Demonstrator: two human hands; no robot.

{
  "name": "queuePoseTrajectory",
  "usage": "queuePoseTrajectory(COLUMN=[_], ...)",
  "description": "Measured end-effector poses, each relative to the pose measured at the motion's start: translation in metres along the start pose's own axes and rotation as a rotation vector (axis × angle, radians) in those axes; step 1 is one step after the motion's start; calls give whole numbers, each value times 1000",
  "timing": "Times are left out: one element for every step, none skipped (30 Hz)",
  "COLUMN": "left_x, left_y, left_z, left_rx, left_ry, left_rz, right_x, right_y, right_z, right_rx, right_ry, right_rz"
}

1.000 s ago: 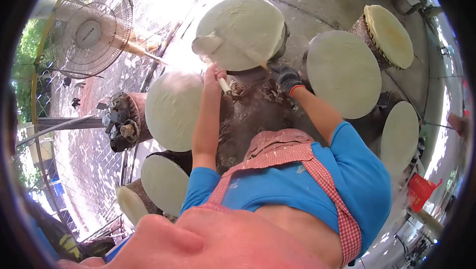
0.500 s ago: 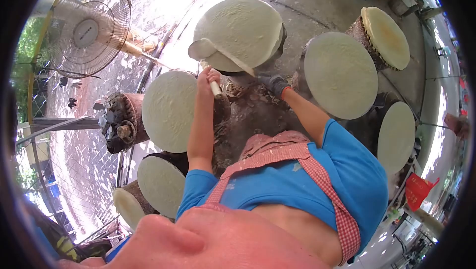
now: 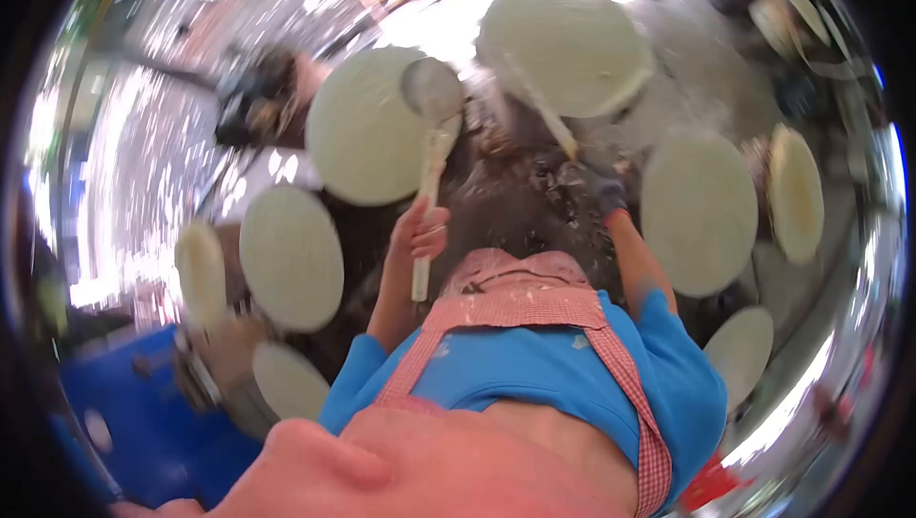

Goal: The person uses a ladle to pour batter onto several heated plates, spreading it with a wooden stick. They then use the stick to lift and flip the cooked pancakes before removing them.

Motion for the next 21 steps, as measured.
queuePoseTrajectory(left_x=[3,-1,-12,-20,-20,-37,-56,-62,-77,-86,-66,-80,-73,-76,-82,-86,-89,-92,-96,-100,-103], left_y=[-17,-30,-40,-50,-60,-71,-91,-105,-122,-143,-162,-179,-195,-202,-217,-232,-245,-260,-273,-285,-295], left_z=[14,30,36,44,58,70,82,96,110,117,122,141,150,165,183,194,207,219,231,245,254], left_rx=[-22,81,135,191,300,406,491,588,642,663,667,791,825,942,1063,1092,1134,1180,1220,1283,1299], left_ry=[-136,-123,-39,34,17,214,414,469,465,221,-22,94,87,148,201,183,163,138,114,37,29], left_rz=[-96,-97,-19,71,76,162,266,282,293,216,132,270,263,333,407,431,434,461,484,504,503], right_x=[8,23,40,55,75,77,70,70,73,80,92,108,129,148,163,177,183,188,200,216,232], right_y=[10,11,46,49,58,36,-3,-51,-86,-110,-124,-125,-128,-143,-154,-166,-190,-207,-216,-233,-248], right_z=[16,41,43,36,40,30,27,16,3,4,7,11,13,12,21,32,44,62,76,95,111], right_rx=[353,746,570,374,325,309,320,226,208,142,73,57,29,3,-27,-55,-84,-48,-75,-224,-363], right_ry=[-94,-210,-390,-555,-656,-580,-491,-551,-603,-715,-808,-831,-834,-843,-881,-920,-951,-994,-1016,-1035,-1047], right_rz=[-499,-957,-768,-580,-566,-760,-961,-855,-863,-628,-387,-390,-506,-620,-620,-548,-473,-367,-363,-393,-425])
Point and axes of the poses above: each hand's wrist, its own z-axis away from the middle knuckle, its own x-axis out of the palm, y = z × x, the point moved 9 cm from there along -z, towards the middle knuckle, and after that the axes turned 1 degree about -z, right-handed, at the moved point
